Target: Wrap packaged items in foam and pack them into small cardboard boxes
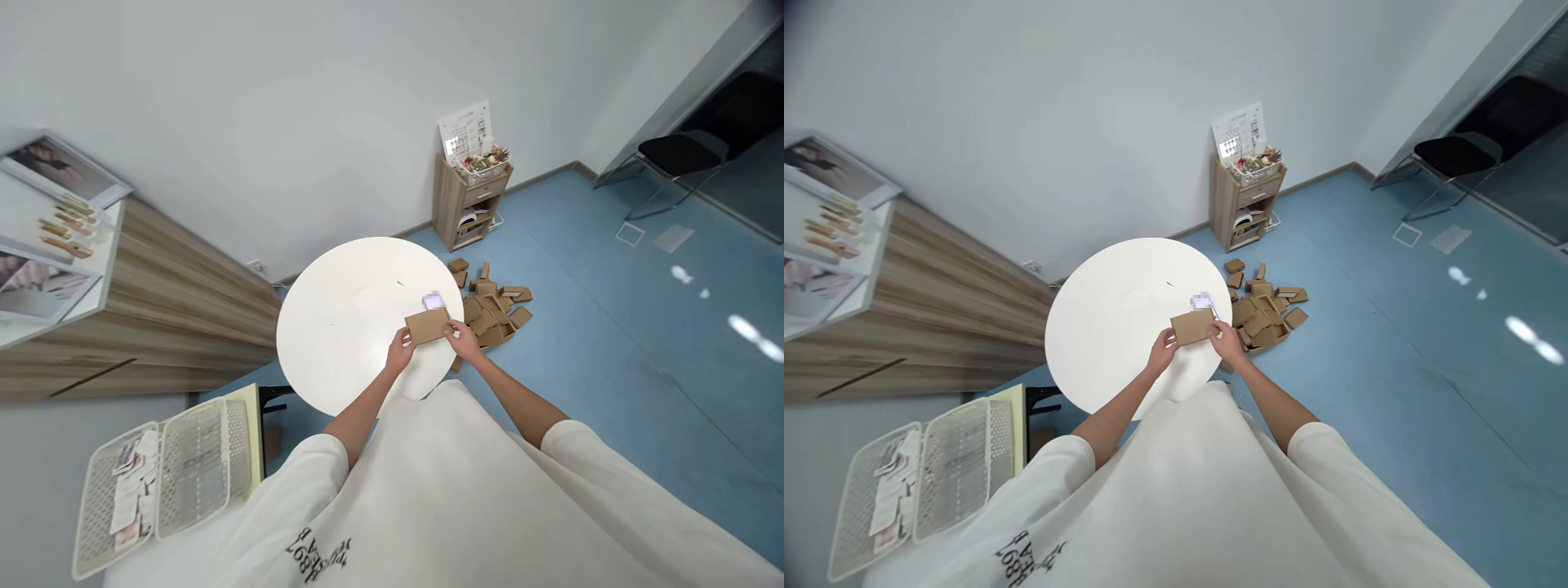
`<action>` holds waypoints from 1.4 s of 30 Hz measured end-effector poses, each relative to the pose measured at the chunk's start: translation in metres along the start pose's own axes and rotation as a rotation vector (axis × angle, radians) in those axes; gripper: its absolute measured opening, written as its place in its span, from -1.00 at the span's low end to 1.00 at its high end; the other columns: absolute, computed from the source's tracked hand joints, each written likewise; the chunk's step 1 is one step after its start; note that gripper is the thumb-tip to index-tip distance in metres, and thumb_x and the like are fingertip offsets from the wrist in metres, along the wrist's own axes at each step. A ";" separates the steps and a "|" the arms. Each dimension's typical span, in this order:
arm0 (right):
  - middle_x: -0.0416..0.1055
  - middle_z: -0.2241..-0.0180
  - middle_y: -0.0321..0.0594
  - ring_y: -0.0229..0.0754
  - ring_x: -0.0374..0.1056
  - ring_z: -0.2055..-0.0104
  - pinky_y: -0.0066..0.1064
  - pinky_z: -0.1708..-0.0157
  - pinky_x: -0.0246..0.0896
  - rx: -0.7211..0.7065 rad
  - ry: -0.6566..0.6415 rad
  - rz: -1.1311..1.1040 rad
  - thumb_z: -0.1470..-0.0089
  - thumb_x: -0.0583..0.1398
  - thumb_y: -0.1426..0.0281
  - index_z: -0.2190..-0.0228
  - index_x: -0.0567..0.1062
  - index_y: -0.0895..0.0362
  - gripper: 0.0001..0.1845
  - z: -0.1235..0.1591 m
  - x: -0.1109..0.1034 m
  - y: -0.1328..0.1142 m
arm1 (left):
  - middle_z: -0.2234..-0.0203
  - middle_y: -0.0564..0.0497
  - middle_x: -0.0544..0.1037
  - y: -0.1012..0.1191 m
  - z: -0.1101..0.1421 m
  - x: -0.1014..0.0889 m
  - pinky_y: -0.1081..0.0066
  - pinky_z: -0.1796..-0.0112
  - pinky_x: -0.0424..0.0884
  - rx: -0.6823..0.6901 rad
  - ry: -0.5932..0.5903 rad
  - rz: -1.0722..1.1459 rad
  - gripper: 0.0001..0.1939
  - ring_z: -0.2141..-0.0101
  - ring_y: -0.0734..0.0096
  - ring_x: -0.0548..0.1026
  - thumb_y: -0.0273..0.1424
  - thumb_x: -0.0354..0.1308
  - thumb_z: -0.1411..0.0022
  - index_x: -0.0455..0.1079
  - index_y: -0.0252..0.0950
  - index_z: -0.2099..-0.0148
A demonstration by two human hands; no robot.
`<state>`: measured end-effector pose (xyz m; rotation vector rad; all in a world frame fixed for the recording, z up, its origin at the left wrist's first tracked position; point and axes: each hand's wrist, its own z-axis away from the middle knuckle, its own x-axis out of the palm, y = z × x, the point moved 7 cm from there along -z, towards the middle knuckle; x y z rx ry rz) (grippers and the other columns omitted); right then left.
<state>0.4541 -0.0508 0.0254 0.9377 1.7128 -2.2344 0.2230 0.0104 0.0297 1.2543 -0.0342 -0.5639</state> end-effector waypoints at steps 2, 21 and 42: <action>0.46 -0.08 -0.16 0.02 0.31 -0.12 -0.12 -0.15 0.21 0.011 0.055 0.042 -0.14 0.14 0.21 -0.02 0.51 0.03 -0.57 -0.003 -0.030 0.014 | -0.21 -0.13 0.41 0.015 -0.006 0.029 0.18 -0.04 0.44 0.022 -0.025 -0.019 -0.49 -0.07 0.16 0.50 -0.39 0.22 -0.24 0.26 -0.18 -0.23; 0.11 -0.31 -0.02 0.13 0.07 -0.33 0.00 -0.26 0.09 0.176 0.252 0.035 -0.10 0.12 0.21 -0.16 0.39 0.07 -0.41 -0.050 -0.212 0.124 | -0.38 -0.11 0.17 0.104 -0.082 0.226 0.05 -0.29 0.13 0.168 -0.249 -0.120 -0.24 -0.35 -0.02 0.13 -0.41 0.22 -0.16 0.14 -0.20 -0.39; 0.42 -0.11 -0.06 0.02 0.37 -0.11 -0.09 -0.13 0.28 0.150 -0.073 -0.032 -0.13 0.09 0.31 -0.03 0.50 0.08 -0.56 -0.044 -0.119 0.125 | -0.29 -0.16 0.27 0.071 -0.061 0.186 0.09 -0.19 0.28 0.153 -0.144 -0.177 -0.36 -0.23 0.02 0.30 -0.43 0.19 -0.17 0.25 -0.19 -0.31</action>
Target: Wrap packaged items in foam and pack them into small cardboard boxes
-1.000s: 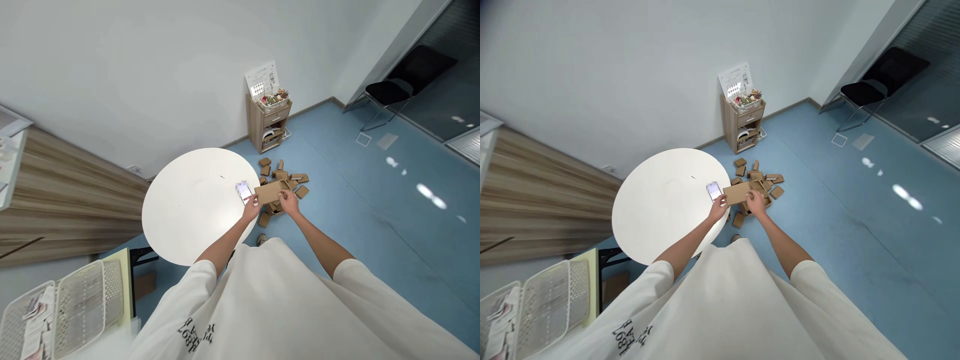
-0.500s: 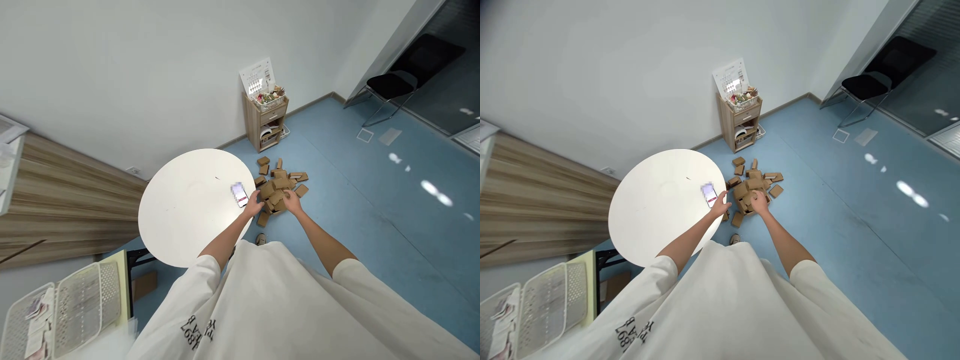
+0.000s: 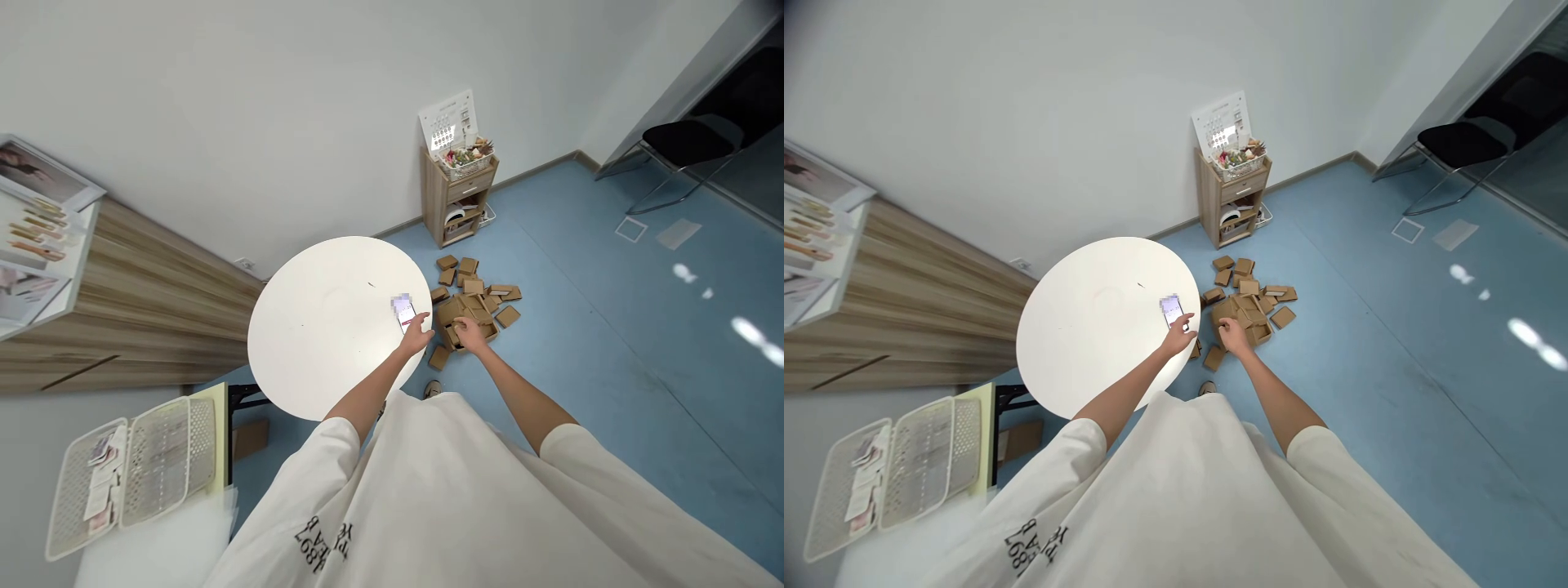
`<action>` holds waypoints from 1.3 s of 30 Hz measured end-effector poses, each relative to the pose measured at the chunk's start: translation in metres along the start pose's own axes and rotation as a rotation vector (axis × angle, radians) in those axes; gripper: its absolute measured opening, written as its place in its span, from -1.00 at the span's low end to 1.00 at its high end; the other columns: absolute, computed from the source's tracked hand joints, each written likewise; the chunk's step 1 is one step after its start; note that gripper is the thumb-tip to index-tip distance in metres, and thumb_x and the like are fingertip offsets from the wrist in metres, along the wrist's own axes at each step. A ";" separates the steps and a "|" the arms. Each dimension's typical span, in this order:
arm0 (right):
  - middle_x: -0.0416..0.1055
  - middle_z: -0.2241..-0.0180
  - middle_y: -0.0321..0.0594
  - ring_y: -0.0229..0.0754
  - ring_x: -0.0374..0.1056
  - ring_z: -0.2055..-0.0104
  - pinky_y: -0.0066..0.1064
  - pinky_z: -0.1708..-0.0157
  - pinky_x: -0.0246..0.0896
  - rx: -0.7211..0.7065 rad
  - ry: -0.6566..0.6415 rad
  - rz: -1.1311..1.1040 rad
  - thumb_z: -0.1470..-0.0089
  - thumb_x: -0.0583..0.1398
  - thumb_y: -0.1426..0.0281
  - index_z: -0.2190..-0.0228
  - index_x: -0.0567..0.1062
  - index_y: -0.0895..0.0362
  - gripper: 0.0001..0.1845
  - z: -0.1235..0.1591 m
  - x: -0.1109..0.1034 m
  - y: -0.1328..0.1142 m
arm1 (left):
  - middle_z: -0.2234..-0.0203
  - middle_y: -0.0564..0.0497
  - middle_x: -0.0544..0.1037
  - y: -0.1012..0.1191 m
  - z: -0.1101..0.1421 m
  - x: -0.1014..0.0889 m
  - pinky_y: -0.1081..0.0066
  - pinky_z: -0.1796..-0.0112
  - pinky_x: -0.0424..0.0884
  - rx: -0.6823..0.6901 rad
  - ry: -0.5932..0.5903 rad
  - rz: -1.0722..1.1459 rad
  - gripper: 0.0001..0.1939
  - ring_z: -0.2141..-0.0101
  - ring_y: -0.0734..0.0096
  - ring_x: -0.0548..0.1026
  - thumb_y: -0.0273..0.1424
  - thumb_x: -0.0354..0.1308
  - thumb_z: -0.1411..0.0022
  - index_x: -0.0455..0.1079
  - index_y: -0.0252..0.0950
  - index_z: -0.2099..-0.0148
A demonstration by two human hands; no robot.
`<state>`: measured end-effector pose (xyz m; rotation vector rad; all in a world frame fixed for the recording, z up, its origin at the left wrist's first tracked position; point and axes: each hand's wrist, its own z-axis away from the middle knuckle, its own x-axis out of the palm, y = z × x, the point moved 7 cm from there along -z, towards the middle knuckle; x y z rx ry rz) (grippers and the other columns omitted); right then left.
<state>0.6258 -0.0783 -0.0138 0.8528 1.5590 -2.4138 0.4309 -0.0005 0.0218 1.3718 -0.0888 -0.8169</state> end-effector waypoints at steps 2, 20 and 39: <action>0.42 -0.11 -0.06 0.02 0.37 -0.12 -0.10 -0.14 0.28 -0.005 -0.028 -0.003 -0.14 0.09 0.32 -0.03 0.50 0.09 -0.56 -0.001 0.009 -0.008 | -0.29 -0.15 0.28 -0.007 0.003 -0.007 0.10 -0.18 0.29 -0.026 0.019 0.017 -0.36 -0.21 0.04 0.33 -0.42 0.20 -0.17 0.25 -0.17 -0.31; 0.46 -0.10 -0.12 -0.07 0.40 -0.07 -0.26 -0.01 0.35 -0.191 -0.299 0.081 -0.17 0.10 0.35 -0.05 0.50 0.07 -0.57 0.011 0.139 -0.118 | -0.22 -0.16 0.37 -0.081 0.099 -0.140 0.21 -0.06 0.41 -0.191 0.255 0.141 -0.36 -0.14 0.17 0.41 -0.41 0.16 -0.25 0.14 -0.17 -0.36; 0.49 -0.05 -0.20 -0.17 0.43 0.01 -0.26 -0.06 0.33 -0.360 -0.531 0.144 -0.17 0.10 0.36 0.02 0.52 0.03 -0.63 0.151 0.429 -0.284 | -0.12 -0.19 0.47 -0.239 0.305 -0.371 0.26 0.00 0.45 -0.258 0.574 0.196 -0.49 -0.01 0.23 0.51 -0.50 0.07 -0.27 0.30 -0.26 -0.27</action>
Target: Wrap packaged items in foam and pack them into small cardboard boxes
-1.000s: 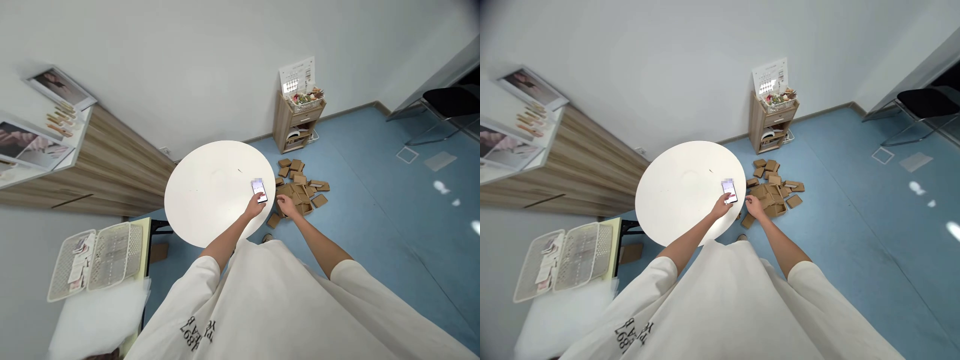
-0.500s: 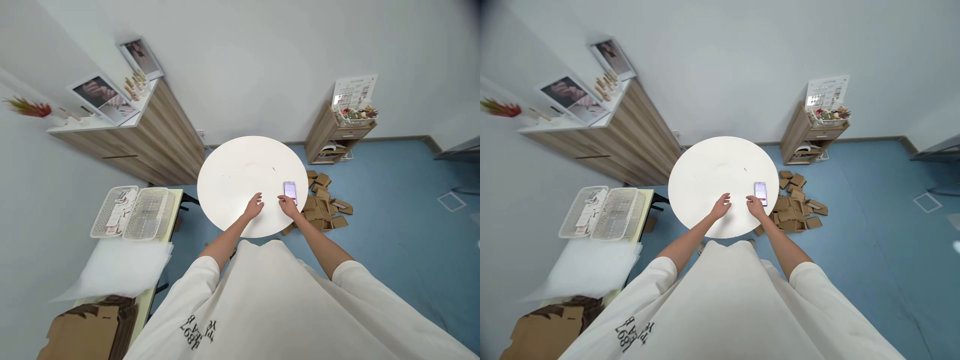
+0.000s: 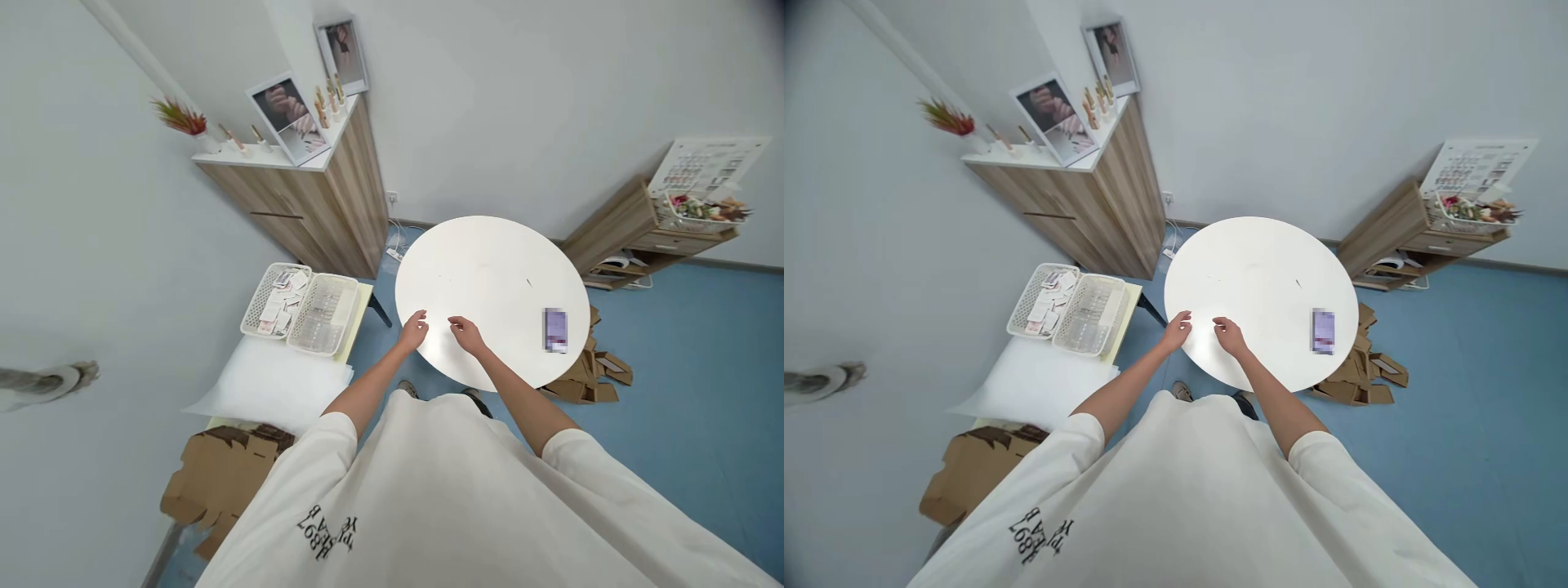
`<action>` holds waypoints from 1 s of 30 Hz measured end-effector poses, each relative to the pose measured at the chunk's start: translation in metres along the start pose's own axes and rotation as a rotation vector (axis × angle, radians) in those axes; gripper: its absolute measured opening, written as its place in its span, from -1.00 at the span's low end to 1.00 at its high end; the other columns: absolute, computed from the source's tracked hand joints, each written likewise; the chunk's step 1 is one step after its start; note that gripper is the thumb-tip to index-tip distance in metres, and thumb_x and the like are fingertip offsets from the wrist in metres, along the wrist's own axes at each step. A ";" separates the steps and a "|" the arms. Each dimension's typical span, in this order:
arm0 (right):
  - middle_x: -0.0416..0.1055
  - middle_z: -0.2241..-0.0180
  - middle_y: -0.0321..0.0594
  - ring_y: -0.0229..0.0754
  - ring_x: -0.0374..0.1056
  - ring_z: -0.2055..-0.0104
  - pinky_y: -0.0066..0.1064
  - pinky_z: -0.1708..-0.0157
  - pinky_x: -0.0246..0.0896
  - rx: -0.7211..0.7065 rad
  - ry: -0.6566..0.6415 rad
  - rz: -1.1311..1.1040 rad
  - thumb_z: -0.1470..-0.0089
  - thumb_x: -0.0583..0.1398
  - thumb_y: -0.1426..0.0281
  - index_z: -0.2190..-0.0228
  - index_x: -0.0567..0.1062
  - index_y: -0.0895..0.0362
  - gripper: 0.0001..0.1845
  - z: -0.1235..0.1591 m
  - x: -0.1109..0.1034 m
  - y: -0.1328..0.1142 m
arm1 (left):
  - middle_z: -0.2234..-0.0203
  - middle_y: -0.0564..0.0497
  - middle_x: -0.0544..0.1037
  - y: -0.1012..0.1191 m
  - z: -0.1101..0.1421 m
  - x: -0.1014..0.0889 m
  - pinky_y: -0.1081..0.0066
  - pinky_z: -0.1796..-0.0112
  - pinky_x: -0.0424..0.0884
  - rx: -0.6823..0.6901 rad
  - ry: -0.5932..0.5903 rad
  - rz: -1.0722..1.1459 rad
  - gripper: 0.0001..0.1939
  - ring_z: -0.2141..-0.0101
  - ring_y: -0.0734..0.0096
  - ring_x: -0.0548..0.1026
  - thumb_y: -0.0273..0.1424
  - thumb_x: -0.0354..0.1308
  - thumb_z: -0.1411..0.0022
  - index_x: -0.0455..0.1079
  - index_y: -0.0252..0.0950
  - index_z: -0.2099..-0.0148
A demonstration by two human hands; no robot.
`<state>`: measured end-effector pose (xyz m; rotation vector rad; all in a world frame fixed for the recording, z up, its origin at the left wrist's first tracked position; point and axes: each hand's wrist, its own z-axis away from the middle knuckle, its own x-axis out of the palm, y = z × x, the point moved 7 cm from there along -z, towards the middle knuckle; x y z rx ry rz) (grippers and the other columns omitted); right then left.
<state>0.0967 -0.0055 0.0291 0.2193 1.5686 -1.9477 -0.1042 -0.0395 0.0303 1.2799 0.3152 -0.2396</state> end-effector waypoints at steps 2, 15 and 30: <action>0.50 -0.05 -0.21 -0.17 0.43 0.00 -0.25 -0.08 0.32 -0.029 -0.039 0.016 -0.17 0.10 0.37 0.02 0.52 0.02 -0.64 -0.006 0.021 -0.019 | -0.13 -0.20 0.47 -0.007 0.003 -0.027 0.25 -0.01 0.45 -0.010 0.040 0.014 -0.49 -0.03 0.20 0.51 -0.49 0.07 -0.27 0.31 -0.26 -0.26; 0.52 -0.02 -0.17 -0.15 0.45 0.04 -0.23 -0.10 0.31 -0.241 -0.330 0.104 -0.18 0.11 0.39 0.04 0.54 0.04 -0.65 -0.036 0.119 -0.110 | -0.08 -0.09 0.52 -0.075 0.053 -0.157 0.22 -0.13 0.39 -0.088 0.432 -0.061 -0.56 -0.05 0.27 0.50 -0.53 0.06 -0.27 0.41 -0.24 -0.17; 0.50 -0.07 -0.17 0.04 0.29 -0.17 -0.11 -0.16 0.09 -0.476 -0.399 0.525 -0.26 0.10 0.33 -0.02 0.53 0.00 -0.65 -0.045 0.282 -0.216 | -0.02 -0.18 0.54 -0.123 0.079 -0.292 0.01 -0.18 0.17 -0.182 0.382 -0.514 -0.48 -0.19 0.04 0.34 -0.59 0.06 -0.18 0.37 -0.23 -0.18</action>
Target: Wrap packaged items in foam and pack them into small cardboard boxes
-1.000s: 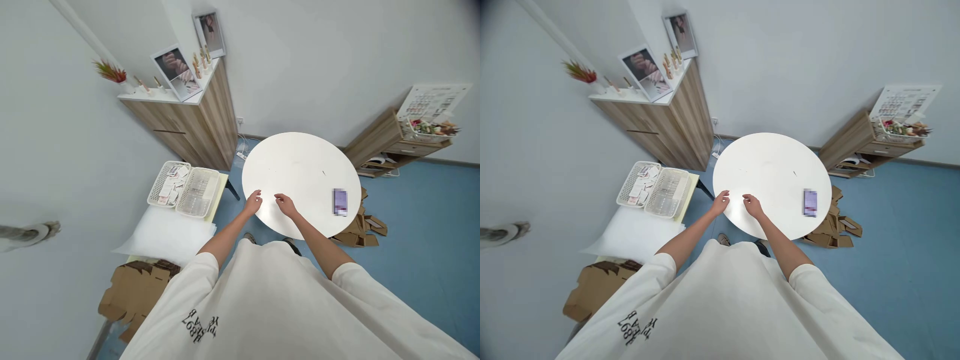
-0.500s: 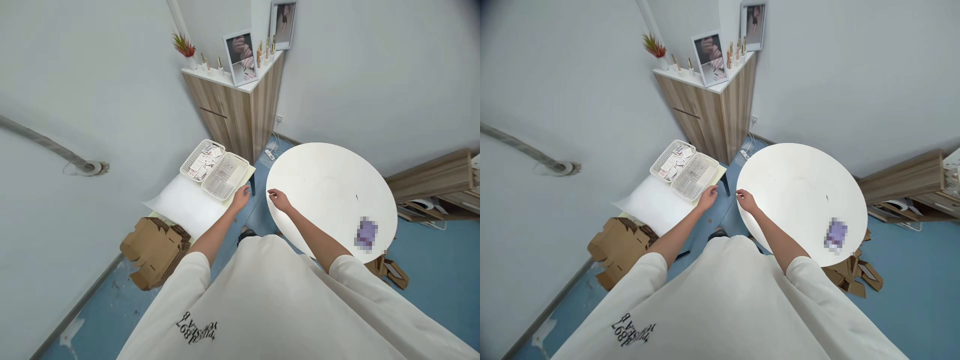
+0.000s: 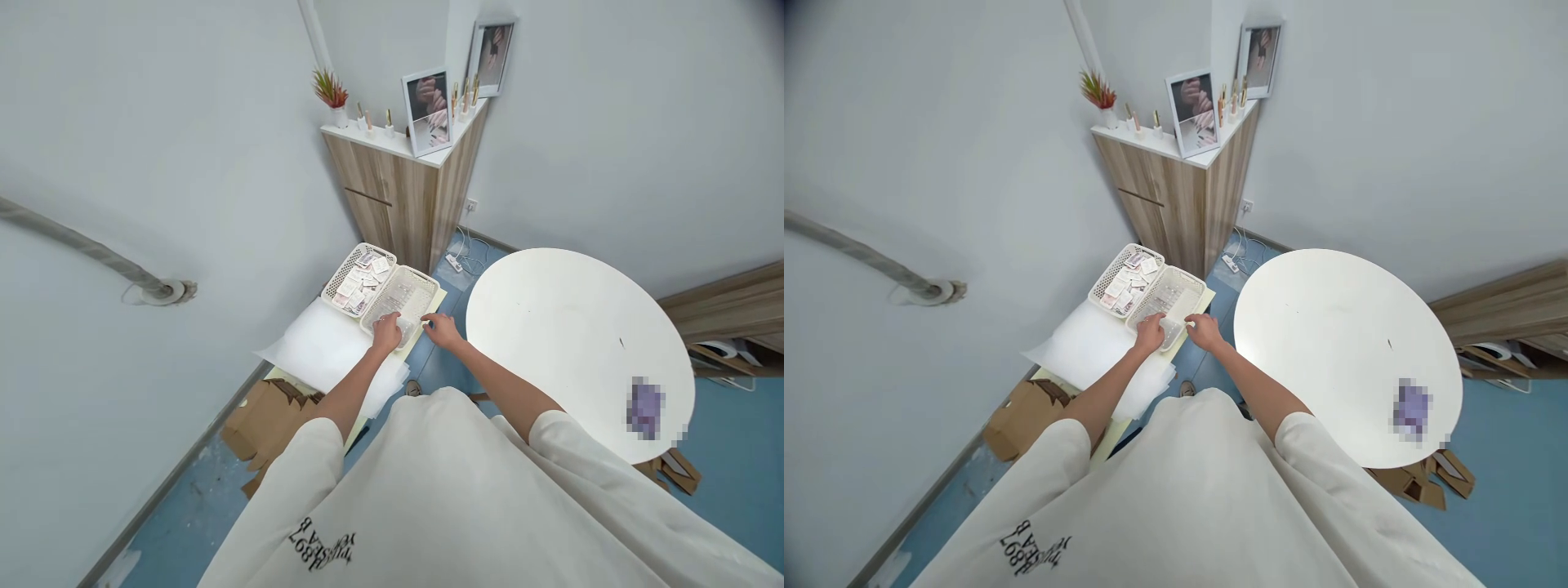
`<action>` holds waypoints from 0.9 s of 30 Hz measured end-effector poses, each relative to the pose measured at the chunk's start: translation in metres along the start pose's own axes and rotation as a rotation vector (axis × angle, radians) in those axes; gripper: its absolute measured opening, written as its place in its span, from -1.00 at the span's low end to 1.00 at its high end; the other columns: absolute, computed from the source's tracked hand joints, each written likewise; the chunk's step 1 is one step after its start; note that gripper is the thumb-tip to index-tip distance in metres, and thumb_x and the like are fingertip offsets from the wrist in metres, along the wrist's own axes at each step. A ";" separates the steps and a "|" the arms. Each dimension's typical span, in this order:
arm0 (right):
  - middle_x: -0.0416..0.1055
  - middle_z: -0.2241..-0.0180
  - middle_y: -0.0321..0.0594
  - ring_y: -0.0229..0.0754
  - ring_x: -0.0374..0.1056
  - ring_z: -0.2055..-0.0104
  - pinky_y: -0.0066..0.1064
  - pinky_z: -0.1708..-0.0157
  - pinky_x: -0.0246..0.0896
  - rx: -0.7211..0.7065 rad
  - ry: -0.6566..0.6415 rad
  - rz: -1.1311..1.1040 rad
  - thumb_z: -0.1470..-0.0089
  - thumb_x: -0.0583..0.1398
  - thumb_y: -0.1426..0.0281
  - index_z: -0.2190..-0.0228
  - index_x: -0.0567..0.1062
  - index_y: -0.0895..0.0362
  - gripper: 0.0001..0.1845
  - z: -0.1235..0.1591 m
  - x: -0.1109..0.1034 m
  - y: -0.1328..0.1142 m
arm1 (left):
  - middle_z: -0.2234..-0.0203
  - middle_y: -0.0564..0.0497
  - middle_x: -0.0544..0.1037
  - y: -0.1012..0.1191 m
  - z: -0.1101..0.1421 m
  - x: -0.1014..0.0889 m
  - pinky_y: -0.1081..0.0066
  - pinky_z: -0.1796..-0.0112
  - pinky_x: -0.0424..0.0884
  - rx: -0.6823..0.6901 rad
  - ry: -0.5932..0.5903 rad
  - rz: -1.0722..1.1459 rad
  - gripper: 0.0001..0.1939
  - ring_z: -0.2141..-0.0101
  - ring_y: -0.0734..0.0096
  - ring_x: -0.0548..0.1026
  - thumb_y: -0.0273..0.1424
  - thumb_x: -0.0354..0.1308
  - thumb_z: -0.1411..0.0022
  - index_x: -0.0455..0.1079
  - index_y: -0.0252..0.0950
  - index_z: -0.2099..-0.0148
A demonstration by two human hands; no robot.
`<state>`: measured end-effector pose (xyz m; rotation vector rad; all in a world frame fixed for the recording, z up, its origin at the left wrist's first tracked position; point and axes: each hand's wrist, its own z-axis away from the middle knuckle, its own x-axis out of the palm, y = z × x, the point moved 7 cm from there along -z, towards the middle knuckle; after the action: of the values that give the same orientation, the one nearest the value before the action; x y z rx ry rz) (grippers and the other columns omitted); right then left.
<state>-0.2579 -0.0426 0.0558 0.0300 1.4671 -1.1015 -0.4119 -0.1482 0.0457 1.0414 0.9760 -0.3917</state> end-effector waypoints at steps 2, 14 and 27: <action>0.51 -0.04 -0.11 0.07 0.26 -0.17 -0.08 -0.15 0.02 -0.009 -0.022 0.088 -0.27 0.10 0.33 0.00 0.55 0.03 -0.66 -0.014 0.010 -0.014 | -0.01 -0.19 0.54 -0.002 -0.001 -0.001 0.03 -0.17 0.14 0.038 -0.044 -0.014 -0.48 -0.19 0.03 0.32 -0.59 0.05 -0.18 0.35 -0.24 -0.19; 0.54 0.14 0.04 0.11 0.25 -0.09 0.02 -0.13 -0.18 -0.024 -0.108 0.394 -0.26 0.09 0.40 0.15 0.59 0.12 -0.73 -0.052 0.049 -0.032 | 0.02 -0.22 0.52 -0.012 -0.010 0.008 0.04 -0.13 0.07 0.124 -0.183 -0.039 -0.42 -0.15 -0.02 0.32 -0.65 0.01 -0.15 0.26 -0.24 -0.22; 0.47 0.10 0.07 0.14 0.16 -0.08 0.03 -0.14 -0.19 -0.045 0.037 0.385 -0.29 0.01 0.37 0.05 0.57 0.10 -0.63 -0.052 0.026 -0.037 | -0.22 -0.16 0.37 -0.016 -0.024 -0.007 0.00 -0.18 0.16 0.060 -0.036 0.123 -0.48 -0.21 0.03 0.30 -0.57 -0.02 -0.26 0.30 -0.21 -0.24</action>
<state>-0.3262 -0.0458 0.0471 0.2911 1.4437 -0.7580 -0.4389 -0.1363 0.0390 1.1391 0.8674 -0.3387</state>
